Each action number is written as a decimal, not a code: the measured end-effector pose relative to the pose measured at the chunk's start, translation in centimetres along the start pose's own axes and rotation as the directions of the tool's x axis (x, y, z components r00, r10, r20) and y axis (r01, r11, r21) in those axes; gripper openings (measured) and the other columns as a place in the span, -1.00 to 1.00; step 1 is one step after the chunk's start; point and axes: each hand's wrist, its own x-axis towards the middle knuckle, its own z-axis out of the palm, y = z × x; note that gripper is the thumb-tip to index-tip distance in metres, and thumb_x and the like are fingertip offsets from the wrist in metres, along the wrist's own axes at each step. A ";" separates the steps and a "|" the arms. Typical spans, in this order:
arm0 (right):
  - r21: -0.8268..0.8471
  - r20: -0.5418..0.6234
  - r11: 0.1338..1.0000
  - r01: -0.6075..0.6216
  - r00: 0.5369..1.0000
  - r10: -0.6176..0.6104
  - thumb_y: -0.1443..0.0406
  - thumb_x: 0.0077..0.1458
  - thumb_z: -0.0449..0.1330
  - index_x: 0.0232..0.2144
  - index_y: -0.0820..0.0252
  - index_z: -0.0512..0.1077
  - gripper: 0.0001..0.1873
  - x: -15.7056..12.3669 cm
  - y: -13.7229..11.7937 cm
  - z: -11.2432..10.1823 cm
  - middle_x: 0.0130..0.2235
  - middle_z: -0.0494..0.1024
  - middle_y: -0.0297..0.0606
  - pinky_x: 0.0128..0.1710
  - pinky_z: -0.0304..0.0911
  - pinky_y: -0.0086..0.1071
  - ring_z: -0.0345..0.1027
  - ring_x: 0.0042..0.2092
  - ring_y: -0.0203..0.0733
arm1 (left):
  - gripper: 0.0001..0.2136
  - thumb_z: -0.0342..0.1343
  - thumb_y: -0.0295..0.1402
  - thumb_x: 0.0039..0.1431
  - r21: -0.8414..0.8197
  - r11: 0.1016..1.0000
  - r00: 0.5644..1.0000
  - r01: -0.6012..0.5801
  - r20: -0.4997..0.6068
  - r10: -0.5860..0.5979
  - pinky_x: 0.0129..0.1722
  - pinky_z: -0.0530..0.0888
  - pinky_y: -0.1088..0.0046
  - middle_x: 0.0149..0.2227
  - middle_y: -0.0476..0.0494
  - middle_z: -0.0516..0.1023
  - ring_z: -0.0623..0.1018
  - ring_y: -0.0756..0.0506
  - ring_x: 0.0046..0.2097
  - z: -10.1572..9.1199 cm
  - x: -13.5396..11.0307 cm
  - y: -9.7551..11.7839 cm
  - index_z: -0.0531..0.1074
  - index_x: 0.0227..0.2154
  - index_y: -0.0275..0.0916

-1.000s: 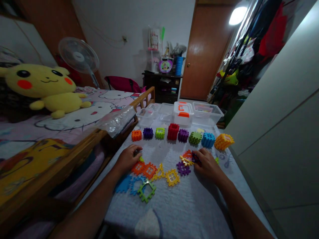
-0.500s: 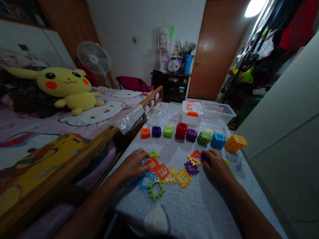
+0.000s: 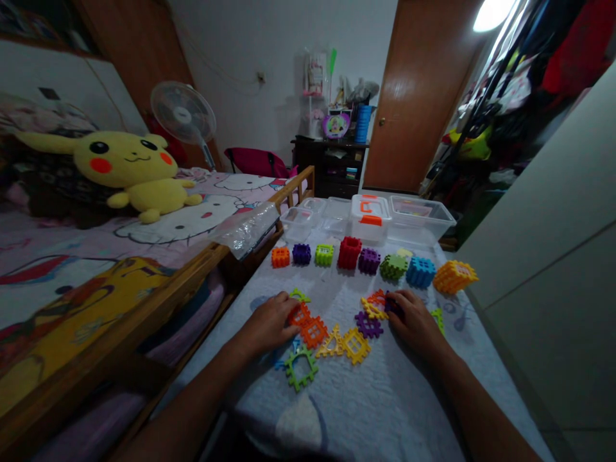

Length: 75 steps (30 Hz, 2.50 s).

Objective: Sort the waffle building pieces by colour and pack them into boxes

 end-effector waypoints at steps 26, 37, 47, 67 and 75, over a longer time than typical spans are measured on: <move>0.049 -0.022 0.999 -0.008 1.000 0.009 0.32 0.09 0.08 -0.02 0.22 0.43 -0.61 -0.1 0.3 0.2 -0.07 0.47 -0.06 0.03 0.27 -0.15 0.34 -0.04 -0.02 | -0.75 0.03 -0.43 0.20 0.224 0.966 0.990 -0.133 0.069 0.121 -0.06 0.40 0.36 -0.01 -0.19 0.46 0.44 -0.16 0.00 -0.4 3.7 3.8 0.42 -0.07 -0.16; 0.043 -0.012 0.999 -0.005 1.000 0.006 0.30 0.12 0.08 -0.01 0.26 0.43 -0.62 0.0 0.2 0.1 -0.08 0.46 -0.05 0.03 0.27 -0.15 0.35 -0.06 -0.03 | -0.70 0.08 -0.57 0.07 0.125 0.907 0.862 -0.401 0.388 0.328 -0.08 0.36 0.38 -0.01 -0.06 0.48 0.41 -0.14 -0.01 -1.9 3.0 4.2 0.48 -0.17 -0.11; 0.030 -0.015 1.000 0.010 1.000 -0.009 0.29 0.13 0.08 -0.02 0.24 0.42 -0.63 -0.1 0.8 0.4 -0.07 0.46 -0.06 0.04 0.26 -0.15 0.34 -0.04 -0.02 | -0.96 0.07 -0.41 0.18 0.291 0.926 0.966 -0.240 0.163 0.199 -0.27 0.36 0.40 -0.24 -0.12 0.46 0.43 -0.13 -0.18 -1.4 3.0 2.3 0.38 -0.39 -0.20; 0.025 -0.022 1.000 0.010 1.000 -0.010 0.29 0.10 0.07 -0.02 0.23 0.43 -0.61 0.0 1.0 0.5 -0.07 0.46 -0.06 0.04 0.26 -0.14 0.34 -0.03 -0.02 | -0.90 0.09 -0.51 0.04 0.157 0.914 0.876 -0.374 0.384 0.292 -0.14 0.36 0.41 -0.19 -0.11 0.47 0.45 -0.12 -0.12 -3.1 2.6 2.2 0.38 -0.38 -0.19; 0.017 -0.019 1.000 0.005 1.000 -0.004 0.29 0.11 0.07 -0.01 0.22 0.42 -0.61 0.0 1.2 0.7 -0.06 0.46 -0.06 0.05 0.26 -0.11 0.34 -0.02 0.00 | -0.79 0.20 -0.39 -0.05 0.200 0.898 0.882 -0.392 0.360 0.304 -0.15 0.39 0.36 -0.17 -0.15 0.47 0.45 -0.17 -0.12 -3.5 3.0 2.5 0.41 -0.29 -0.19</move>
